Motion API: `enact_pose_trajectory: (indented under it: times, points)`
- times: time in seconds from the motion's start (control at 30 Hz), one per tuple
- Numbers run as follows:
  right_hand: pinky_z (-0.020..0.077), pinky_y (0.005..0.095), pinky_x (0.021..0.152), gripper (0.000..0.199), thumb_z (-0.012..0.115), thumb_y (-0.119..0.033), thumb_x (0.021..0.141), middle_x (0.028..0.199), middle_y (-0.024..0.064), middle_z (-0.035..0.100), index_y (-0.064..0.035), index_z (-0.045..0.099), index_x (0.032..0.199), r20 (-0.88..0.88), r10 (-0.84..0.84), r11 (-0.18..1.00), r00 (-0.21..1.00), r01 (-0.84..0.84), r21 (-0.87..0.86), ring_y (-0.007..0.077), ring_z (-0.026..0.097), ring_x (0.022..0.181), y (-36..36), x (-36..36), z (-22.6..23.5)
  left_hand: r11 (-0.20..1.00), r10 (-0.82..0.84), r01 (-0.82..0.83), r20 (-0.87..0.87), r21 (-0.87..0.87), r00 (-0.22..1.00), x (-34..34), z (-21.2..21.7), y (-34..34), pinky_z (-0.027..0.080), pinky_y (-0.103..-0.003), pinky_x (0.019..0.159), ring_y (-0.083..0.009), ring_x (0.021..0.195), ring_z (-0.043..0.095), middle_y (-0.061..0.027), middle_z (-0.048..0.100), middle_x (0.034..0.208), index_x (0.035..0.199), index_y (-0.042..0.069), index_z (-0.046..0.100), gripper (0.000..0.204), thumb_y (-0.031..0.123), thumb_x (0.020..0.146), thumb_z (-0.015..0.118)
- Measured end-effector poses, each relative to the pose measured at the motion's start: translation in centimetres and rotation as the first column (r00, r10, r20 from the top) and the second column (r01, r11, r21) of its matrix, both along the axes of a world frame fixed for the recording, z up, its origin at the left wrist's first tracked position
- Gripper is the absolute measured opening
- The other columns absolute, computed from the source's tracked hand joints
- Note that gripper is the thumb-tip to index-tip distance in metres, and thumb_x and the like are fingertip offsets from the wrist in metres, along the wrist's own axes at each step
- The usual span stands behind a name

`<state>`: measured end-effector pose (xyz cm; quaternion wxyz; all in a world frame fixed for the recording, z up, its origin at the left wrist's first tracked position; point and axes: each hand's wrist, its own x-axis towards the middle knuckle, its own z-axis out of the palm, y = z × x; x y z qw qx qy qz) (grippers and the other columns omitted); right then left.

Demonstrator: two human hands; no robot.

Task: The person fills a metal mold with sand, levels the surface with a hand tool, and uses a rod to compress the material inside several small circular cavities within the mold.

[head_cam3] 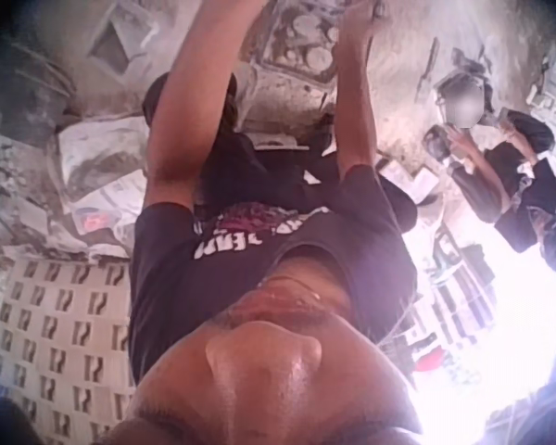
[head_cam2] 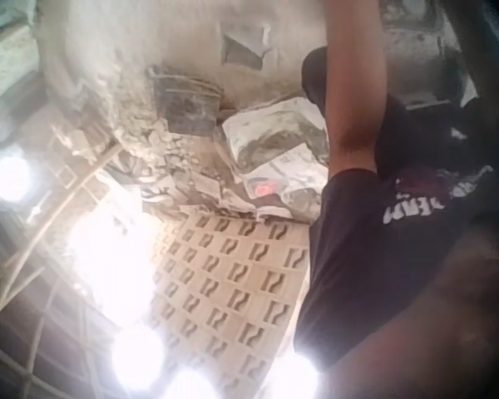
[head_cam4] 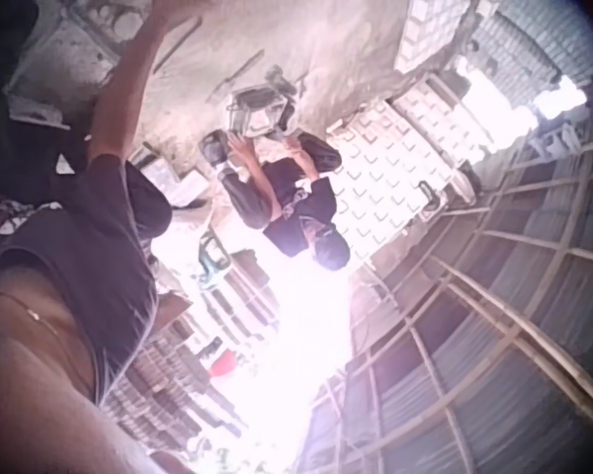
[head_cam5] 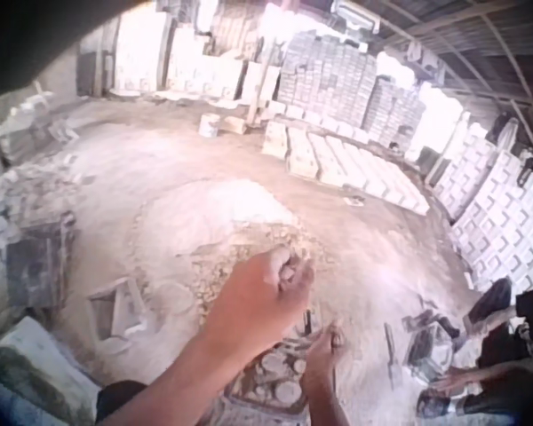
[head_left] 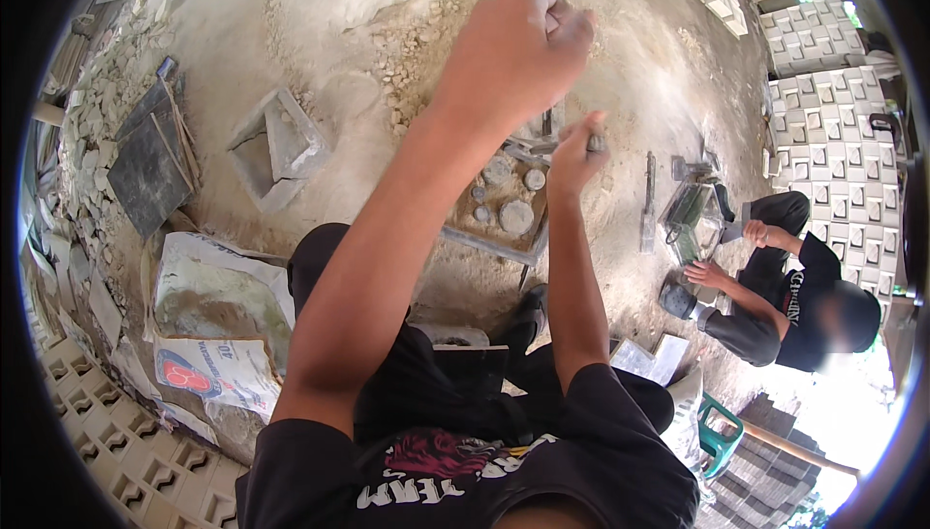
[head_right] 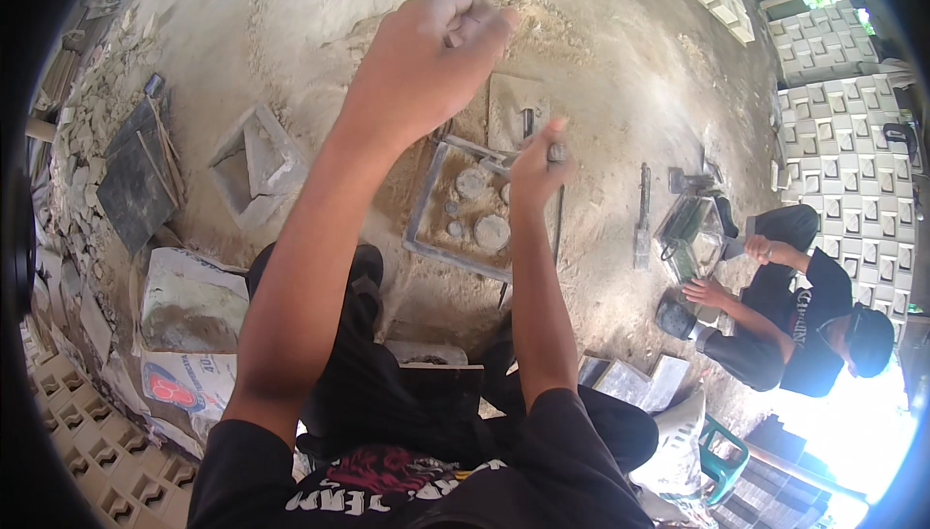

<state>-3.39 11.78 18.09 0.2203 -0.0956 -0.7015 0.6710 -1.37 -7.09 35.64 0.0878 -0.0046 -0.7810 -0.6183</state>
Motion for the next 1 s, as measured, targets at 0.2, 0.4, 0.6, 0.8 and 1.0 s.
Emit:
enact_pose_trajectory:
  times: [0.2,0.4,0.6,0.8,1.0]
  points:
    - [0.0267,0.0234,0.049,0.052,0.05,-0.04,0.101,0.057,-0.0023,0.042,-0.0078,0.042,0.061,-0.076,-0.064,0.998,0.995,0.063,-0.011,0.0064,0.038,0.052,-2.3,-0.6,-0.7,1.0,-0.019,0.019,-0.027,0.022,0.999,-0.2,0.0,0.1,0.041,-0.029,0.052,-0.0108,0.054,0.052,-0.0052,0.057,0.063,0.087,-0.002,0.064,0.041,0.039,0.09,0.061]
    - [0.0261,0.0249,0.048,0.047,0.051,-0.036,0.1,0.06,-0.0042,0.042,-0.007,0.045,0.064,-0.237,-0.051,0.994,0.97,0.027,-0.105,0.0061,0.036,0.054,-4.5,-1.2,-2.4,0.999,-0.012,0.016,-0.137,0.028,0.99,0.1,-0.7,0.9,0.043,-0.029,0.052,-0.0115,0.053,0.053,-0.0061,0.058,0.063,0.092,-0.003,0.065,0.042,0.039,0.09,0.061]
    - [0.0275,0.0266,0.046,0.047,0.051,-0.032,0.101,0.057,-0.0038,0.042,-0.004,0.046,0.064,-0.226,0.066,0.974,0.972,-0.111,-0.196,0.0055,0.037,0.054,-4.9,-2.1,-2.9,1.0,0.018,-0.018,-0.023,-0.009,1.0,0.7,0.1,0.5,0.051,-0.035,0.056,-0.0238,0.057,0.066,-0.0141,0.063,0.059,0.085,-0.003,0.063,0.03,0.026,0.088,0.06]
    - [0.0271,0.0278,0.046,0.047,0.053,-0.027,0.1,0.053,-0.0044,0.039,-0.0029,0.046,0.061,-0.244,0.135,0.986,0.96,-0.105,0.133,0.0056,0.034,0.052,-5.7,-2.1,-1.4,0.999,0.04,-0.04,-0.105,0.0,0.994,0.2,-0.9,-0.5,0.046,-0.031,0.056,-0.015,0.057,0.057,-0.0099,0.062,0.069,0.094,-0.004,0.065,0.045,0.041,0.089,0.061]
    - [0.0269,0.0271,0.044,0.05,0.059,-0.03,0.097,0.051,-0.006,0.04,-0.0033,0.045,0.057,-0.112,0.139,0.99,0.984,-0.139,0.011,0.0044,0.035,0.051,-4.6,-3.5,-2.3,0.996,0.084,-0.088,-0.148,-0.022,0.985,0.1,-0.9,-0.6,0.049,-0.035,0.055,-0.0233,0.052,0.061,-0.0138,0.063,0.06,0.08,-0.002,0.063,0.029,0.026,0.087,0.061]
